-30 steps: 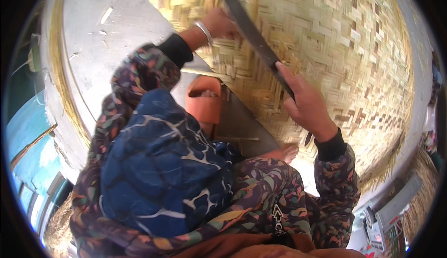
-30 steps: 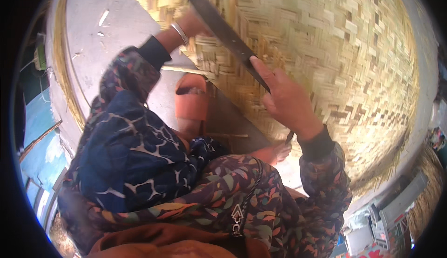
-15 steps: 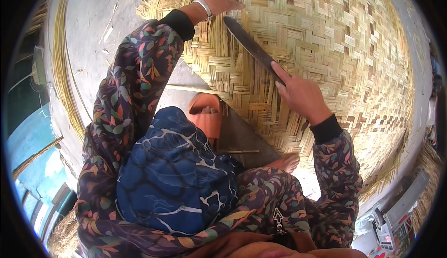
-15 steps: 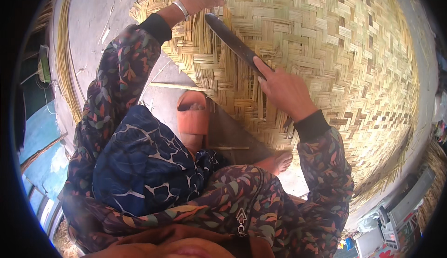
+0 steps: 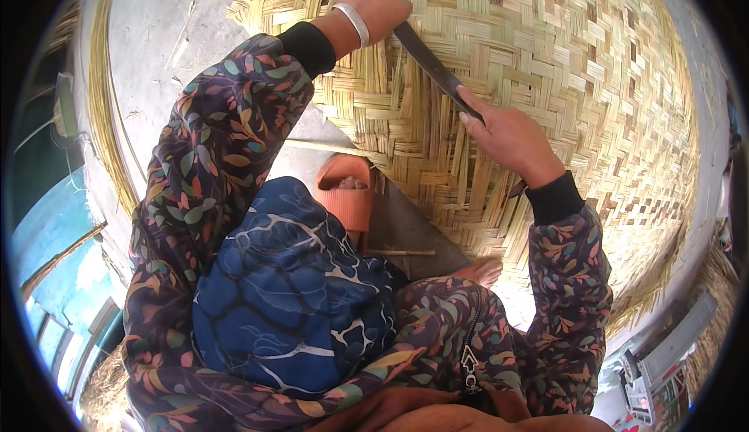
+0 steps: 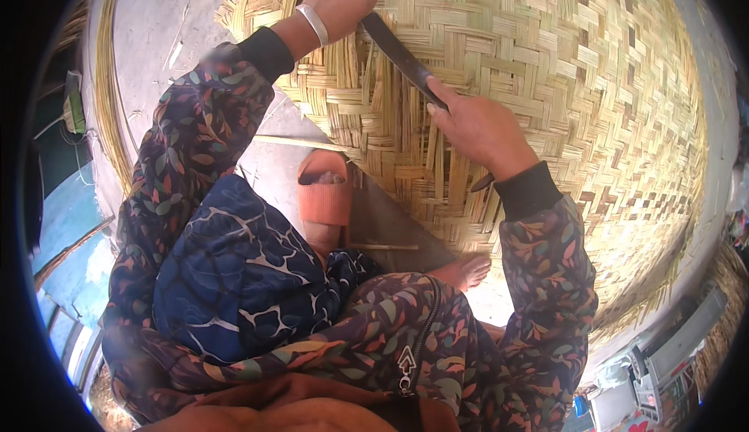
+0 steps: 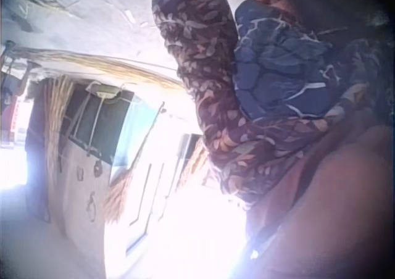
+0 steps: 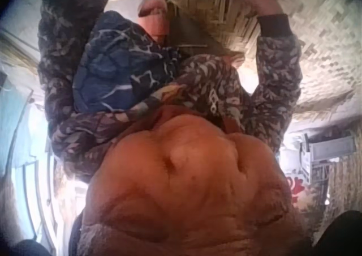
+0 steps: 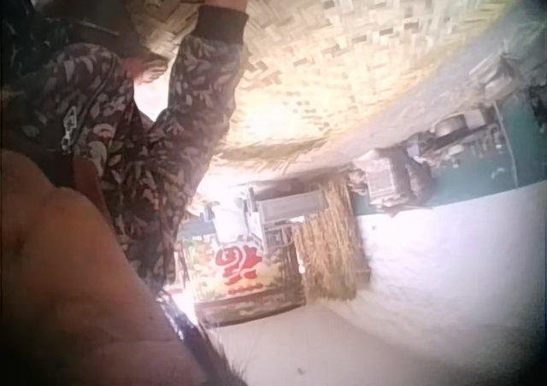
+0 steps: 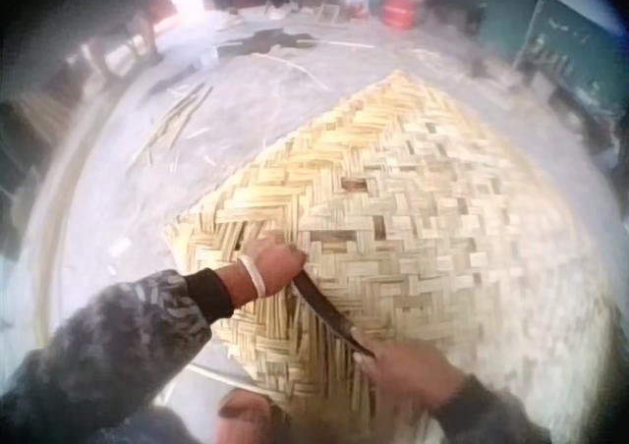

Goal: The person is weaving a mat using dried palm leaves. They use a knife to trim and adjust the leaves while sitting on the floor.

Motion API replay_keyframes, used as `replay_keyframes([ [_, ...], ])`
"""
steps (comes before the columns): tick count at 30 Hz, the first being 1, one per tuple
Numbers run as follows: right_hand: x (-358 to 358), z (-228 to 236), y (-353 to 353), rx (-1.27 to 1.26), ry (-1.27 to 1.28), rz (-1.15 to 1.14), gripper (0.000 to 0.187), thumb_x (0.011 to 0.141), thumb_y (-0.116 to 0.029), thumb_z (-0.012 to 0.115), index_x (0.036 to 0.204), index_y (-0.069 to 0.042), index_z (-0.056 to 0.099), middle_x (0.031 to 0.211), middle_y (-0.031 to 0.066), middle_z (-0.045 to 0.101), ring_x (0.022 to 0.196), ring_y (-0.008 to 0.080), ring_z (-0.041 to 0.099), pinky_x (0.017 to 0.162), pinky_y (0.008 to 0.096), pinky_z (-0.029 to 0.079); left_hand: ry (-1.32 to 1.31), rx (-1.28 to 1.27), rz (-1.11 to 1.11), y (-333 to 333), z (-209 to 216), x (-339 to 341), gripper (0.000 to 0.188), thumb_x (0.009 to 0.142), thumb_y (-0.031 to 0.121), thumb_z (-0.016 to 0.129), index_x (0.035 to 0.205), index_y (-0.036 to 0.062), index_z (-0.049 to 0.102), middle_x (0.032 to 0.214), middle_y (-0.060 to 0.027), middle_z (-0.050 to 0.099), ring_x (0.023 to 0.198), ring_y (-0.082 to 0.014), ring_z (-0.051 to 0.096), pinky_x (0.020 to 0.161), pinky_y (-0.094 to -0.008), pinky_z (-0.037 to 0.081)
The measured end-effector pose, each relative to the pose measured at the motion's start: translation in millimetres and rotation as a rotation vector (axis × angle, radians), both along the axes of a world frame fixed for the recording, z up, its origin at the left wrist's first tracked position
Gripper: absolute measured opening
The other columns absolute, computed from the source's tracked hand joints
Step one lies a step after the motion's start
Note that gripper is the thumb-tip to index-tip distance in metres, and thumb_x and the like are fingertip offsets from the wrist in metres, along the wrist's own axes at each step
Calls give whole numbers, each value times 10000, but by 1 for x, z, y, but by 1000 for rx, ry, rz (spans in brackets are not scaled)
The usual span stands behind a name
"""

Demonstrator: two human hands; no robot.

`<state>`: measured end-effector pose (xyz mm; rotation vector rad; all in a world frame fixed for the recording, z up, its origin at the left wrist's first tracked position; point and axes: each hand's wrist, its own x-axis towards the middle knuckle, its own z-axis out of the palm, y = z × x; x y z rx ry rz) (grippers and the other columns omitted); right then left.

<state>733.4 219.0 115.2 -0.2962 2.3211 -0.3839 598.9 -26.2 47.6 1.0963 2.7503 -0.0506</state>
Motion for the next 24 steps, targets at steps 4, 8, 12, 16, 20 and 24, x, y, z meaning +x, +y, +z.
replay_keyframes([
  [4, 6, -15, 5, -35, 52, -23, 480, 938, -422, 416, 1396, -281, 392, 763, 215, 620, 764, 402, 607, 698, 485, 475, -542, 167, 305, 14, 30, 17, 105, 786, 167, 634, 830, 72, 635, 750, -107, 636, 702, -280, 635, 646, -392, 510],
  [8, 5, -20, 5, -60, 18, -50, 479, 927, -439, 437, 1377, -276, 427, 768, 214, 624, 755, 392, 605, 696, 464, 475, -1103, 236, -181, 0, 30, 86, 163, 838, 189, 613, 809, 35, 662, 750, -121, 644, 710, -184, 631, 676, -329, 498],
  [12, 9, -2, 2, -185, -24, -175, 483, 913, -411, 475, 1369, -252, 451, 760, 185, 614, 705, 308, 596, 705, 388, 475, -1093, 454, -19, -48, 14, 100, 218, 892, 209, 594, 1010, 56, 695, 937, -78, 702, 835, -163, 666, 758, -319, 525],
  [16, 28, 22, 8, -545, -110, -425, 499, 892, -303, 551, 1366, -173, 468, 899, 63, 617, 744, 147, 550, 716, 279, 452, -911, 710, 636, -42, 13, 83, 288, 884, 112, 573, 1145, -6, 601, 935, -112, 687, 717, -155, 683, 601, -253, 553],
  [20, 41, 46, 5, -795, -253, -611, 530, 864, -163, 614, 1367, -95, 464, 1108, -18, 550, 869, 55, 492, 752, 213, 421, -1047, 909, 734, -18, 2, 87, 321, 875, 68, 545, 1173, -52, 529, 907, -122, 660, 708, -163, 669, 581, -254, 556],
  [24, 48, 70, -13, -881, -434, -673, 541, 855, -104, 612, 1372, -80, 453, 1181, 0, 537, 971, 57, 491, 838, 207, 410, -1407, 1096, 853, -17, -5, 82, 258, 838, 48, 551, 1079, -43, 563, 827, -99, 633, 665, -180, 661, 550, -260, 542],
])
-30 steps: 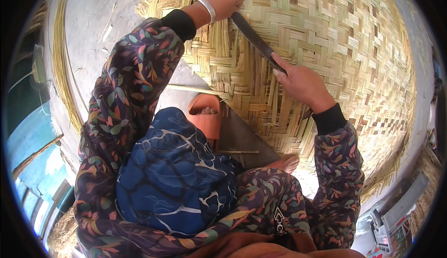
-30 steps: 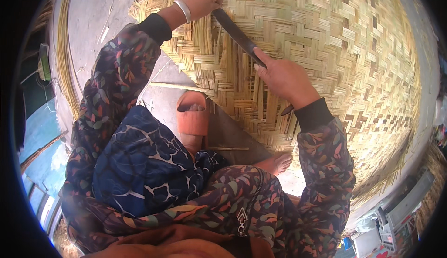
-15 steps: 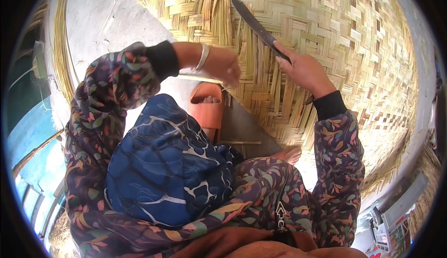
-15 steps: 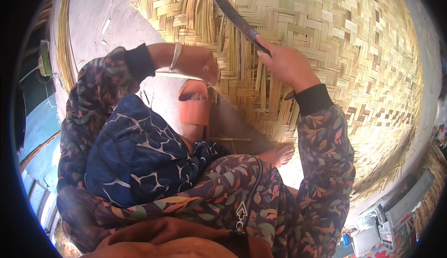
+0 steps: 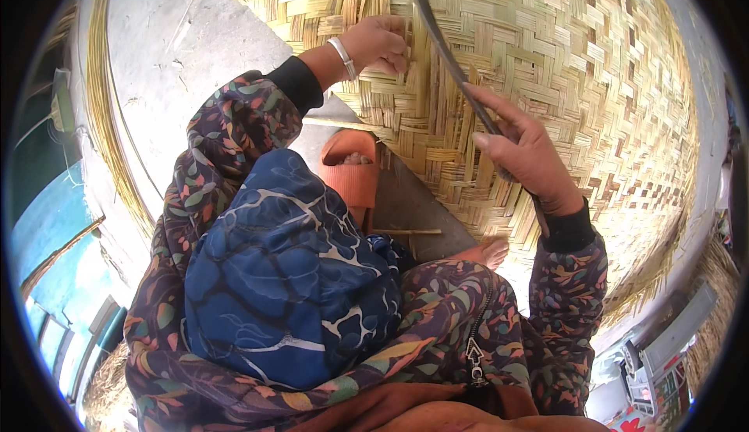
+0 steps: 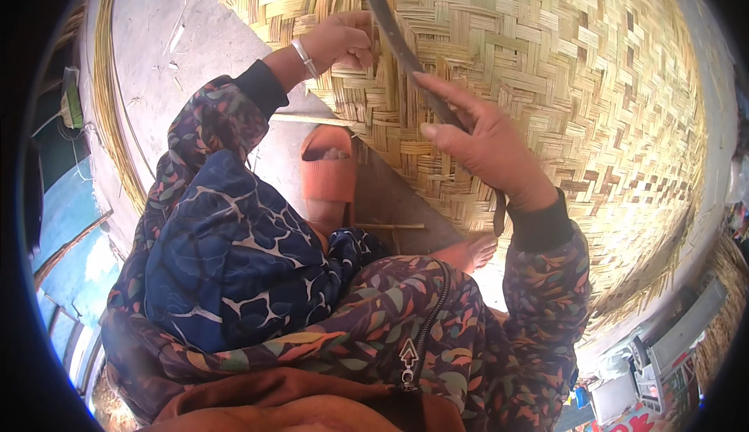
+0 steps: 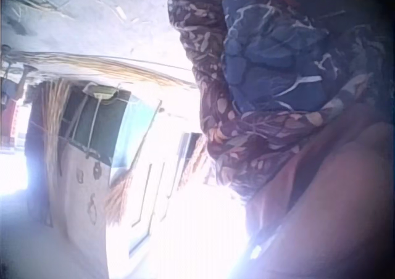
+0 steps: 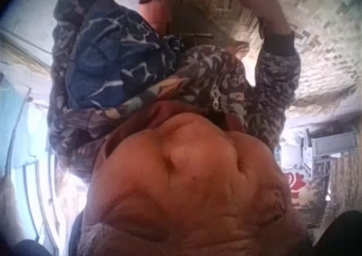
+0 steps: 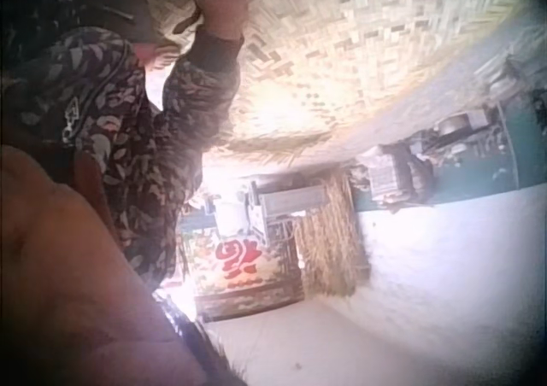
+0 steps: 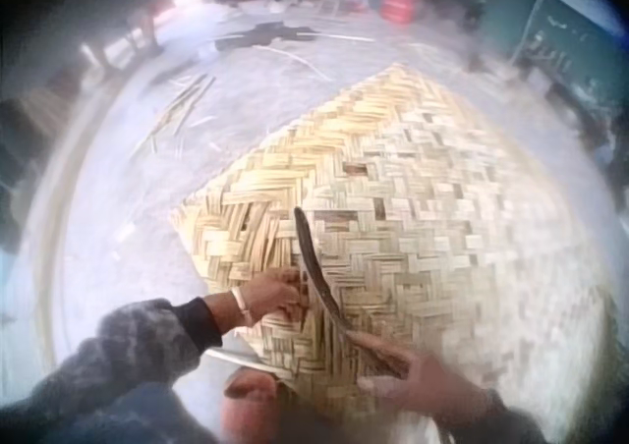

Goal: The person is weaving a mat using dried palm leaves. They use a knife to trim and adjust the leaves while sitting on the floor.

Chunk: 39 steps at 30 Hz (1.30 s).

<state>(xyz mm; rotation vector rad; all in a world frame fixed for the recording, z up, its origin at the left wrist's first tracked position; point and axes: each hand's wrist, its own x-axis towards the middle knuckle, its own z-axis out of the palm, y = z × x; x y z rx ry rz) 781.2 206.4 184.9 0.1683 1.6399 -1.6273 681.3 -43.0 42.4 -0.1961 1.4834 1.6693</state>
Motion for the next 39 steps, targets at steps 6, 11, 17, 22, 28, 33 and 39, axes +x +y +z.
replay_keyframes([
  [6, 20, -9, -13, -180, -10, 124, 545, 856, -90, 609, 1375, -73, 445, 1202, 24, 551, 1031, 77, 507, 900, 234, 414, -72, 22, -44, 3, 6, 5, 106, 841, 81, 607, 891, -11, 600, 711, -79, 611, 580, -141, 603, 477, -243, 476],
  [11, 25, -13, -22, -236, -98, 113, 549, 863, -101, 602, 1380, -50, 427, 1237, 39, 533, 1075, 91, 497, 934, 243, 397, 51, -240, 46, 16, 20, 15, 137, 841, 112, 639, 804, 4, 564, 665, -69, 615, 498, -129, 579, 428, -251, 455],
  [17, 31, -30, -15, -65, -82, 30, 521, 873, -157, 585, 1368, -64, 453, 1074, 23, 600, 904, 77, 541, 808, 241, 445, 151, -307, 274, 5, -6, 29, 174, 817, 130, 690, 754, -14, 616, 613, -83, 627, 490, -135, 602, 428, -250, 474],
  [22, 24, -54, -18, 250, 58, 134, 519, 847, -230, 580, 1331, -60, 496, 737, 33, 620, 649, 81, 530, 622, 269, 443, 77, -259, 186, -5, -19, 28, 193, 847, 217, 675, 810, 33, 631, 630, -46, 623, 517, -94, 581, 468, -213, 459],
  [28, 2, -42, -14, 385, 46, 275, 535, 815, -273, 597, 1304, -70, 523, 643, 59, 572, 592, 117, 526, 596, 274, 438, 1, -42, 298, -8, -18, 30, 194, 840, 229, 685, 773, 54, 632, 660, -39, 645, 559, -85, 601, 477, -198, 448],
  [33, -2, -47, -13, 372, 156, 283, 536, 801, -276, 592, 1298, -84, 529, 692, 96, 603, 634, 161, 577, 625, 296, 459, -55, -39, 323, -6, -8, 30, 195, 881, 265, 655, 843, 74, 638, 716, 9, 612, 534, -51, 560, 488, -177, 449],
  [39, -10, -50, -33, 565, 287, 323, 525, 806, -297, 554, 1283, -80, 532, 797, 226, 628, 756, 387, 611, 701, 416, 479, -65, -86, 357, 6, 1, 18, 257, 882, 320, 655, 795, 81, 618, 662, 13, 576, 522, -63, 577, 465, -199, 476],
])
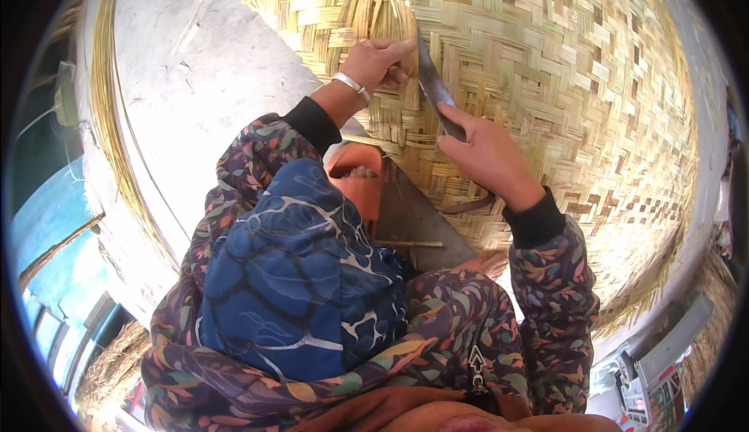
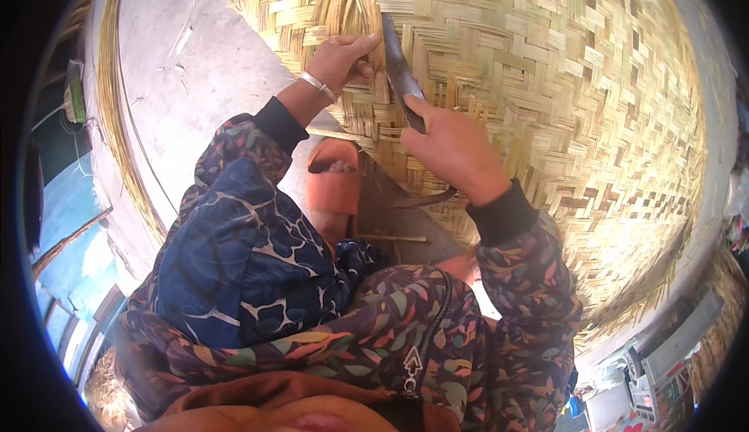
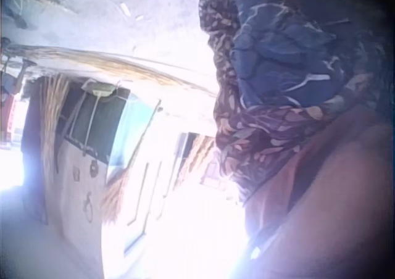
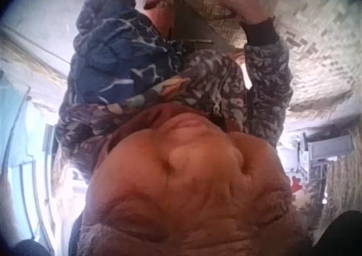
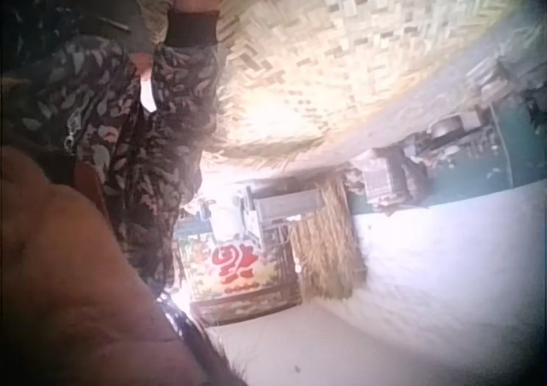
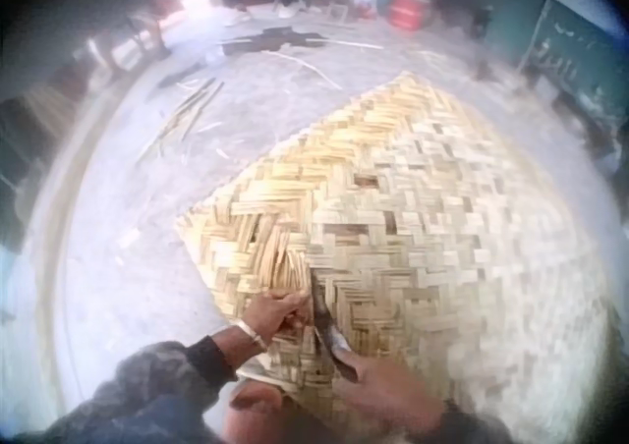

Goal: The person is weaving a mat using dried palm leaves. They use a knife to trim and adjust the leaves while sitting on the floor.

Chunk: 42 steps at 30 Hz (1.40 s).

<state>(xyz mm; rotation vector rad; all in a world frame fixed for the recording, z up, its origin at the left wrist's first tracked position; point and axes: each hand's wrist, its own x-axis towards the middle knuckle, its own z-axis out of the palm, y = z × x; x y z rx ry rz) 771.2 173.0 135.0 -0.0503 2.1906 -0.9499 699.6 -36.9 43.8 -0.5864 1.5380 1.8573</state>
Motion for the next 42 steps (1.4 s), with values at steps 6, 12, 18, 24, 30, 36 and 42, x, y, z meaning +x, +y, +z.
replay_keyframes([
  [6, 16, 11, 13, -91, -148, -68, 534, 810, -288, 581, 1294, -67, 527, 670, 136, 595, 612, 216, 576, 612, 328, 456, -31, 6, -4, -7, -1, 0, 291, 884, 352, 645, 801, 73, 622, 651, 13, 576, 518, -65, 582, 451, -190, 465],
  [12, 10, 7, 12, -183, -212, -140, 540, 808, -268, 606, 1290, -37, 531, 632, 37, 548, 573, 96, 479, 566, 260, 413, -29, 40, -19, -9, -9, -2, 330, 864, 379, 661, 857, 50, 653, 689, 1, 615, 519, -71, 594, 444, -189, 466],
  [18, 11, 5, 19, -229, -162, -174, 524, 794, -278, 611, 1245, -14, 563, 683, 77, 620, 617, 131, 547, 609, 293, 444, 3, 21, -69, -5, 0, -3, 305, 890, 378, 629, 875, 74, 641, 700, 18, 605, 537, -52, 581, 483, -182, 478],
  [24, 17, 2, -6, 10, 40, 4, 527, 801, -320, 574, 1259, -59, 549, 748, 201, 643, 678, 301, 628, 664, 390, 496, -8, 18, -72, -10, -6, -3, 283, 875, 365, 652, 830, 87, 622, 677, 26, 578, 535, -59, 579, 471, -198, 469],
  [30, 29, -18, -36, 279, 203, 22, 492, 808, -299, 536, 1267, -121, 523, 755, 203, 649, 713, 389, 632, 655, 477, 504, -42, -47, -27, -1, 0, -5, 263, 840, 301, 697, 782, 61, 605, 656, -11, 579, 478, -86, 545, 397, -218, 411],
  [36, 22, -32, -50, 348, 251, 21, 504, 785, -271, 542, 1278, -176, 502, 734, 178, 656, 697, 382, 643, 621, 501, 508, -262, 36, 37, -4, 6, -4, 216, 832, 217, 696, 781, 24, 614, 650, -62, 613, 408, -83, 496, 349, -204, 408],
  [42, 22, -37, -42, 356, 270, 33, 500, 783, -271, 537, 1274, -177, 508, 727, 169, 656, 680, 372, 646, 606, 501, 509, -419, 79, -22, -2, 1, -4, 181, 839, 186, 686, 802, 32, 598, 662, -55, 613, 423, -84, 509, 357, -210, 414],
])
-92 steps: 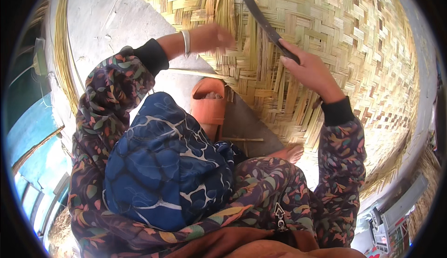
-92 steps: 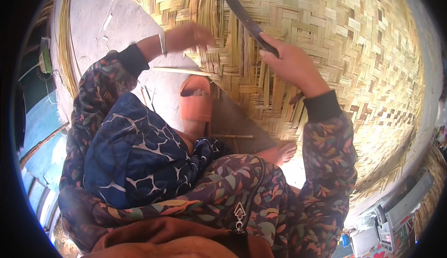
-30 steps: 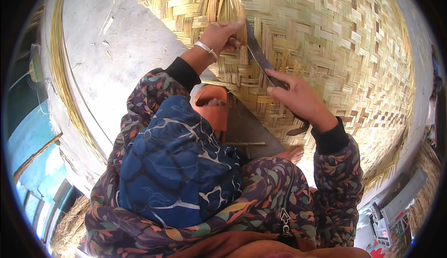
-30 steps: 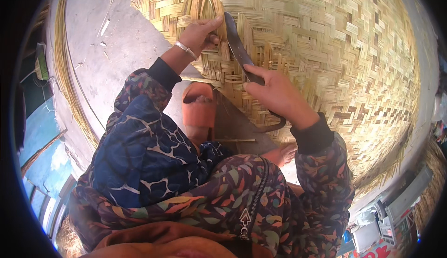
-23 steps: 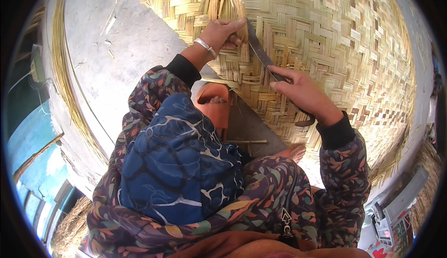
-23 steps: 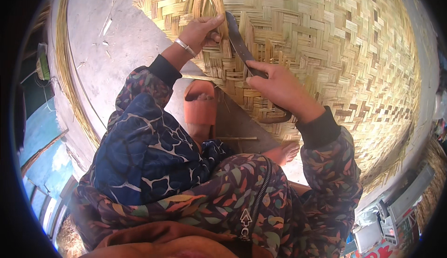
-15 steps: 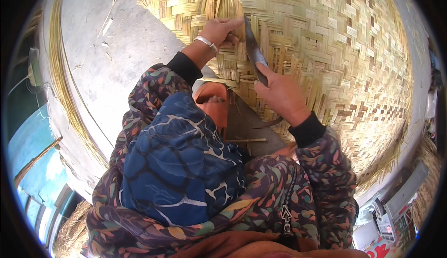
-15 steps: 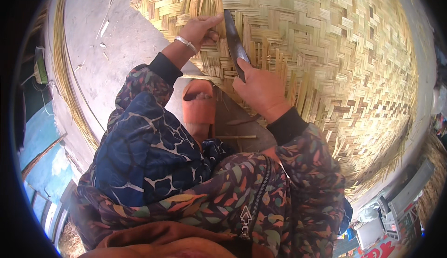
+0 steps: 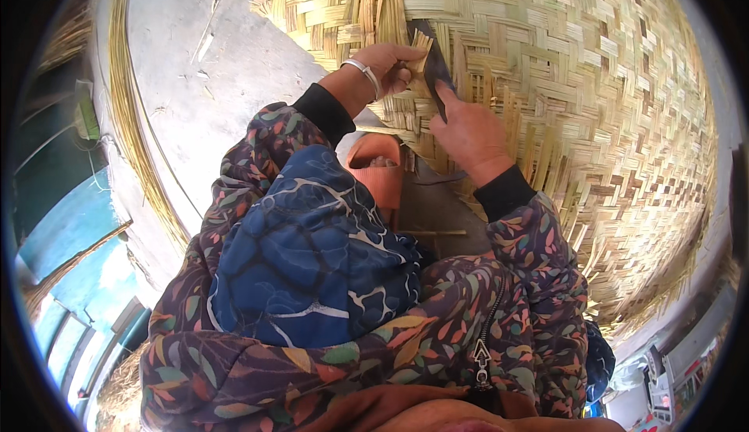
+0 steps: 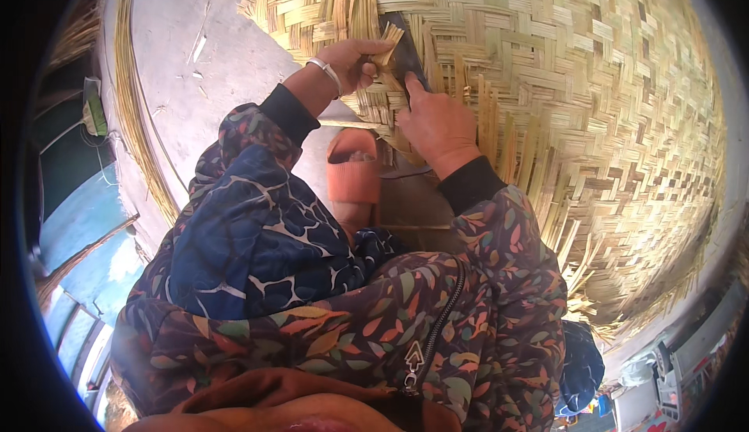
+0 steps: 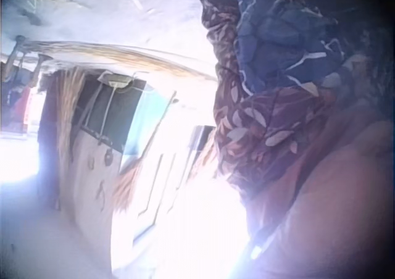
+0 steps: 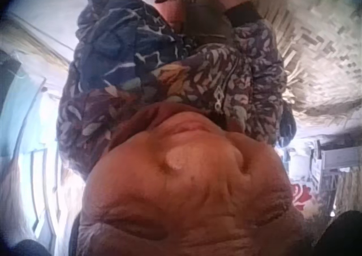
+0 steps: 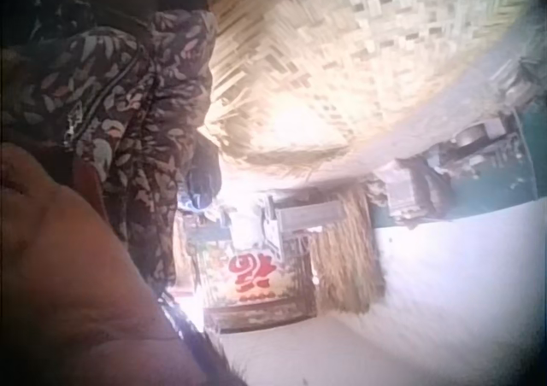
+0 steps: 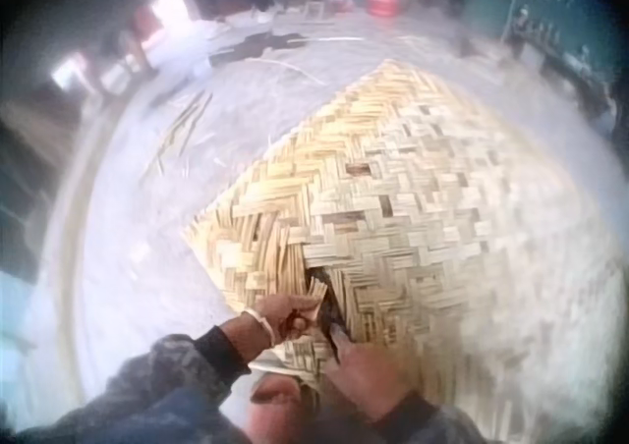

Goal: The person is weaving a mat using dried palm leaves. They use a knife to trim and adjust the leaves while sitting on the floor.

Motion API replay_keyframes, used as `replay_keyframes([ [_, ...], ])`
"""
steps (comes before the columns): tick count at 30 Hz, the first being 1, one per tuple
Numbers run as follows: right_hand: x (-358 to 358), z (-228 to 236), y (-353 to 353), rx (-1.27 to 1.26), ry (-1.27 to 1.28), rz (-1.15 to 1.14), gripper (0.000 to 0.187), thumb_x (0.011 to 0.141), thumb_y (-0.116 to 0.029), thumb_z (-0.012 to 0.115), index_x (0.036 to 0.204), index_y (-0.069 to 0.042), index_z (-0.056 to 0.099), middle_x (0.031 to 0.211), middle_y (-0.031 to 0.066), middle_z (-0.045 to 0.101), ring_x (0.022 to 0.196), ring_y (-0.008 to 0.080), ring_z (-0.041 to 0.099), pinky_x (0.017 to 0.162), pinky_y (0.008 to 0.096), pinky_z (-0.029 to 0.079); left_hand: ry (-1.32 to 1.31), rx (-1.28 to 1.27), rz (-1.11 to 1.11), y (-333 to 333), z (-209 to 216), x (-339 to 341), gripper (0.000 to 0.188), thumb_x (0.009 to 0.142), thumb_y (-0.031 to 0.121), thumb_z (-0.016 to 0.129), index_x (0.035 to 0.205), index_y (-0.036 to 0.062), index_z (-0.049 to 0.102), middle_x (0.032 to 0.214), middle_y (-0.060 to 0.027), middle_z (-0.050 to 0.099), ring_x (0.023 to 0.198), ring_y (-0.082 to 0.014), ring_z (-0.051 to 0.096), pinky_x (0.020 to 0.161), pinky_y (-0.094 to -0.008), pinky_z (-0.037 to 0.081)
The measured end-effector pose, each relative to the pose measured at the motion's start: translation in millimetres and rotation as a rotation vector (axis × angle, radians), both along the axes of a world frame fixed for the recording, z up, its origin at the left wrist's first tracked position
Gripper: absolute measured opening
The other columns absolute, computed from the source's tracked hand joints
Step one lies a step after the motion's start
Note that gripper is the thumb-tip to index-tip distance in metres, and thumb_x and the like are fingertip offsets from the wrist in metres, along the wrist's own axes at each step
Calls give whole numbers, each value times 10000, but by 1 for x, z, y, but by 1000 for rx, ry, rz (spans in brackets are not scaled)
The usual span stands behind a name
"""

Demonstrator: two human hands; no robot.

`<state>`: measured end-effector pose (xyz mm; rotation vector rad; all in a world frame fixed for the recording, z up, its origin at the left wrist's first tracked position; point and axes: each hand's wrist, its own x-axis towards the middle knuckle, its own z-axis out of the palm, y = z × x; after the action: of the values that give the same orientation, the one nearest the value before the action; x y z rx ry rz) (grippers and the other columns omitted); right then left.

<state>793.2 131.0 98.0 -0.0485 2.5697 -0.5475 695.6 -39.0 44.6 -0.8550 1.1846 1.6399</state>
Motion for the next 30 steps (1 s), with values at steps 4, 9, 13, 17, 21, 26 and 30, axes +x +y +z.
replay_keyframes([
  [4, 1, 0, 1, 16, 38, 35, 483, 782, -257, 536, 1254, -156, 526, 706, 160, 654, 660, 357, 649, 580, 491, 508, 103, -160, 73, 12, -17, -6, 194, 831, 204, 699, 814, 39, 598, 692, -63, 623, 465, -117, 555, 375, -246, 433],
  [9, -2, 1, 7, 55, 89, 100, 450, 792, -201, 510, 1235, -130, 541, 679, 155, 652, 627, 343, 650, 557, 472, 511, 311, -289, 198, 32, -8, 1, 261, 820, 230, 706, 854, -13, 616, 739, -113, 649, 542, -177, 635, 437, -286, 505],
  [13, -1, -2, 7, 57, 118, 110, 433, 798, -172, 493, 1225, -126, 553, 673, 155, 653, 621, 333, 654, 552, 466, 513, 459, -321, -142, 17, -1, 3, 348, 797, 289, 717, 850, -50, 659, 701, -160, 662, 563, -265, 645, 503, -356, 517],
  [17, 1, -9, 7, 87, 119, 101, 451, 791, -193, 507, 1238, -145, 539, 687, 160, 652, 630, 338, 651, 557, 470, 509, 979, -934, -793, 13, 15, 4, 437, 779, 479, 674, 755, 43, 662, 665, -153, 640, 584, -317, 618, 541, -403, 481],
  [21, 1, -9, 7, 84, 132, 105, 450, 792, -192, 513, 1238, -135, 538, 676, 157, 650, 611, 338, 647, 546, 468, 507, 1230, -1032, -827, 9, 14, 8, 498, 767, 578, 632, 686, 87, 602, 635, -132, 607, 600, -343, 595, 542, -431, 450],
  [26, 3, -2, 7, 90, 182, 145, 419, 798, -173, 519, 1209, -98, 559, 627, 149, 635, 567, 338, 635, 514, 470, 494, 1403, -1053, -767, 1, -17, 13, 517, 778, 595, 617, 675, 90, 573, 605, -109, 601, 565, -312, 596, 502, -413, 440],
  [30, 12, 18, 18, 44, 124, 170, 414, 789, -171, 534, 1195, -95, 560, 609, 160, 616, 545, 352, 613, 498, 488, 472, 1423, -1044, -778, -7, -25, 15, 478, 813, 558, 597, 712, 92, 568, 656, -120, 619, 602, -328, 606, 519, -429, 449],
])
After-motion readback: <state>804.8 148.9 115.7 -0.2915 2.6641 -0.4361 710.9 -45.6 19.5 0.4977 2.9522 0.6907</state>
